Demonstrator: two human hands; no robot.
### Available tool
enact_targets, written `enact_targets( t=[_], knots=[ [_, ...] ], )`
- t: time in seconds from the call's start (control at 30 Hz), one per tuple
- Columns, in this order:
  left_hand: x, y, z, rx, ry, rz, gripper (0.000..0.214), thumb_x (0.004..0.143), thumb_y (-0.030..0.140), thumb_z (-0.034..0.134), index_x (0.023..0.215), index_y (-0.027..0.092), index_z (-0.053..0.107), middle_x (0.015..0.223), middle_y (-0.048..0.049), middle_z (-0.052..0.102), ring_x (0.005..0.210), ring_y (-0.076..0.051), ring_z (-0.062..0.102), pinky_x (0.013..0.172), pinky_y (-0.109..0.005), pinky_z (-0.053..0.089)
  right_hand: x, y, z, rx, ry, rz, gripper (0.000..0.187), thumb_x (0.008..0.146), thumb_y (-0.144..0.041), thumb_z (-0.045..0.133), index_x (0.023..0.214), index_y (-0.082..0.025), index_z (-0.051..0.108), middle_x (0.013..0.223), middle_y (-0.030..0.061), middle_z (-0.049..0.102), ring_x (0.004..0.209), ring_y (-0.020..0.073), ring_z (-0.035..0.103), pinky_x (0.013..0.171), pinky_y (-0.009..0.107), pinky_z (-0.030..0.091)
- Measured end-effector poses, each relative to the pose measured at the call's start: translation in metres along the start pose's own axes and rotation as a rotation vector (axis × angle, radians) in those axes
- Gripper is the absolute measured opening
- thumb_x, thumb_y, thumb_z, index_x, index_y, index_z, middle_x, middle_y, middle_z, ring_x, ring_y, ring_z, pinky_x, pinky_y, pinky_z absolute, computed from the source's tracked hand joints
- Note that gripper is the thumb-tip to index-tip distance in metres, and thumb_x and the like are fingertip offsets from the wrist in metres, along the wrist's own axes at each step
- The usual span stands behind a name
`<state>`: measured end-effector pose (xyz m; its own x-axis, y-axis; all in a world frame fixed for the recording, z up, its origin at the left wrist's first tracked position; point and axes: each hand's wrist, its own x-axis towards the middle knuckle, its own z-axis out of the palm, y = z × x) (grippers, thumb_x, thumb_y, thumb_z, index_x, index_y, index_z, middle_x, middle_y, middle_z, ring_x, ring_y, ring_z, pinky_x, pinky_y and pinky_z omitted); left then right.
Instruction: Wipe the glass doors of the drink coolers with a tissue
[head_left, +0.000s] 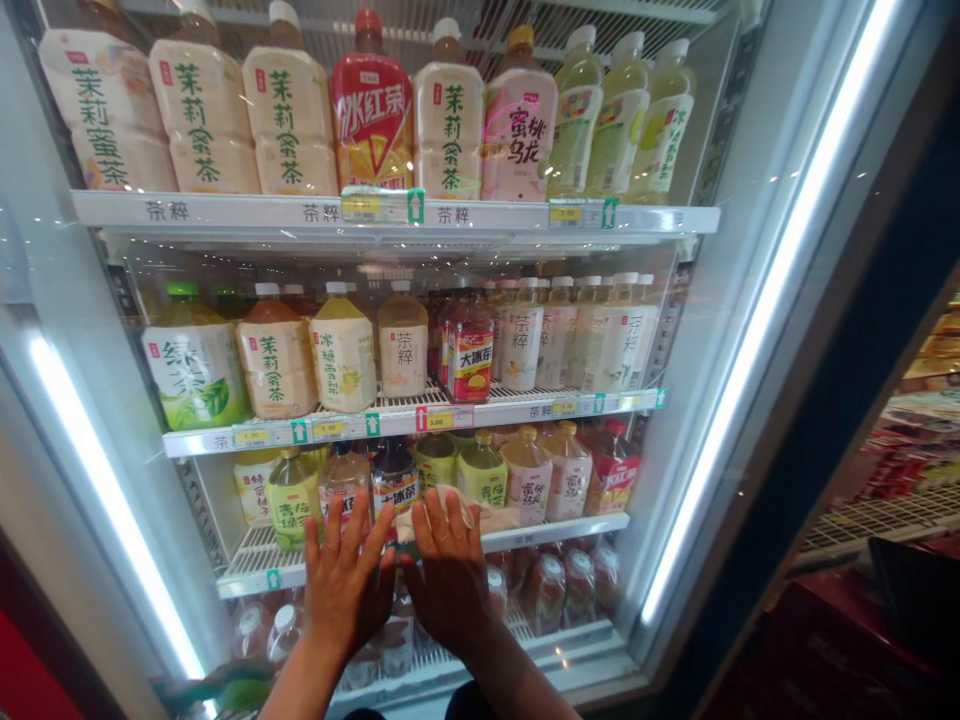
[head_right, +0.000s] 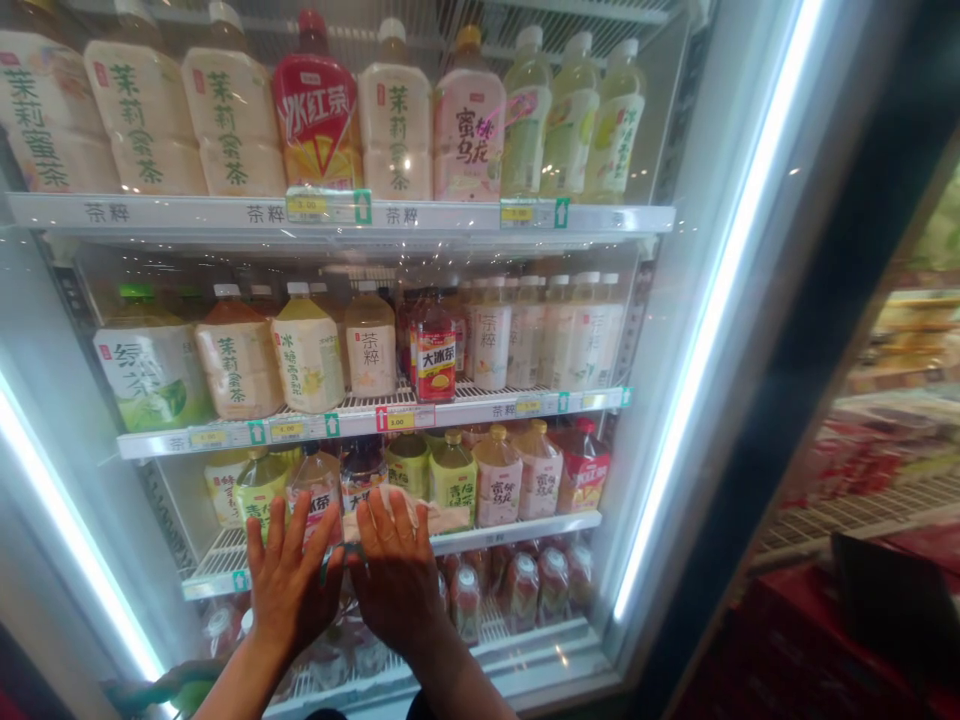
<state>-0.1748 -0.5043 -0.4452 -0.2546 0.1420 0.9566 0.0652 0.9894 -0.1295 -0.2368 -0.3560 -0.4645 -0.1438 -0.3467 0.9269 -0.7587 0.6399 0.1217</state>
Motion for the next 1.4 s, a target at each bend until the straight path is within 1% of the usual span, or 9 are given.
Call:
enact_targets(
  t=[0.2,0.27,0.43,0.53,0.8,0.97,1.13,1.27,1.4],
  knots=[
    [0.003,0.001,-0.002,-0.012,-0.02,-0.014,0.074,0.094,0.027,0.061,0.16,0.034,0.029,0.171,0.0044,0.018,0.161,-0.023,0.011,0.133,-0.048,0.003,-0.068,-0.004,0.014,0.045,0.052,-0.046,0.054,0.096,-0.015,0.05,0.149,-0.006,0.049,0.149,0.0146,0.059,0.159,0.0288,0.023,0.132,0.049,0.014],
    [0.002,0.001,-0.001,-0.012,-0.019,-0.011,0.073,0.094,0.027,0.061,0.16,0.033,0.03,0.171,0.0042,0.018,0.161,-0.023,0.011,0.133,-0.048,0.003,-0.062,-0.002,0.011,0.046,0.018,-0.036,0.055,0.097,-0.015,0.049,0.151,-0.007,0.047,0.151,0.0149,0.058,0.158,0.0293,0.025,0.131,0.051,0.015],
    [-0.001,0.0,0.001,-0.004,-0.006,-0.005,0.073,0.094,0.027,0.062,0.16,0.034,0.031,0.172,0.0048,0.018,0.161,-0.023,0.012,0.133,-0.049,0.003,-0.005,0.0,-0.004,0.017,-0.017,0.003,0.06,0.103,-0.026,0.043,0.159,-0.007,0.034,0.162,0.0174,0.043,0.158,0.033,0.023,0.127,0.059,0.023],
    [-0.002,0.0,0.002,-0.003,-0.009,-0.008,0.073,0.094,0.027,0.062,0.16,0.034,0.031,0.172,0.0048,0.018,0.161,-0.023,0.011,0.133,-0.049,0.003,0.002,-0.002,-0.003,0.007,-0.017,0.017,0.06,0.103,-0.028,0.043,0.159,-0.007,0.034,0.165,0.0173,0.038,0.159,0.0341,0.02,0.128,0.059,0.022],
    [0.0,0.0,-0.001,-0.008,-0.023,-0.014,0.074,0.094,0.027,0.062,0.16,0.033,0.03,0.172,0.004,0.018,0.161,-0.024,0.011,0.133,-0.049,0.002,-0.082,-0.007,0.017,0.051,0.04,-0.048,0.054,0.097,-0.016,0.049,0.151,-0.009,0.049,0.155,0.0119,0.054,0.158,0.0275,0.024,0.132,0.049,0.012],
    [0.0,0.0,-0.001,0.008,-0.012,-0.005,0.075,0.092,0.026,0.063,0.16,0.034,0.031,0.171,0.0036,0.019,0.161,-0.024,0.012,0.133,-0.049,0.003,-0.042,0.0,0.005,0.035,-0.033,-0.009,0.06,0.099,-0.022,0.048,0.156,-0.007,0.04,0.158,0.0171,0.049,0.157,0.0313,0.027,0.129,0.055,0.024],
    [-0.001,0.0,0.0,0.015,-0.003,-0.003,0.075,0.093,0.026,0.063,0.16,0.034,0.031,0.171,0.0031,0.019,0.161,-0.024,0.012,0.133,-0.049,0.004,-0.002,-0.001,0.001,0.039,0.011,0.026,0.063,0.103,-0.028,0.045,0.161,-0.007,0.03,0.162,0.0198,0.041,0.157,0.0342,0.026,0.126,0.063,0.025],
    [0.0,0.0,0.001,0.005,-0.01,-0.008,0.074,0.093,0.025,0.062,0.16,0.034,0.031,0.171,0.004,0.018,0.161,-0.023,0.012,0.133,-0.049,0.003,-0.036,-0.005,0.013,0.03,0.025,0.011,0.057,0.099,-0.021,0.05,0.154,-0.011,0.045,0.157,0.015,0.05,0.157,0.0294,0.029,0.13,0.055,0.02],
    [0.0,0.0,-0.001,-0.007,-0.023,-0.024,0.074,0.094,0.027,0.062,0.16,0.034,0.03,0.171,0.0046,0.018,0.161,-0.023,0.011,0.133,-0.049,0.002,-0.077,-0.006,0.019,0.043,0.057,-0.057,0.055,0.093,-0.014,0.054,0.148,-0.014,0.054,0.161,0.0112,0.046,0.157,0.029,0.028,0.132,0.051,0.013]
  ],
)
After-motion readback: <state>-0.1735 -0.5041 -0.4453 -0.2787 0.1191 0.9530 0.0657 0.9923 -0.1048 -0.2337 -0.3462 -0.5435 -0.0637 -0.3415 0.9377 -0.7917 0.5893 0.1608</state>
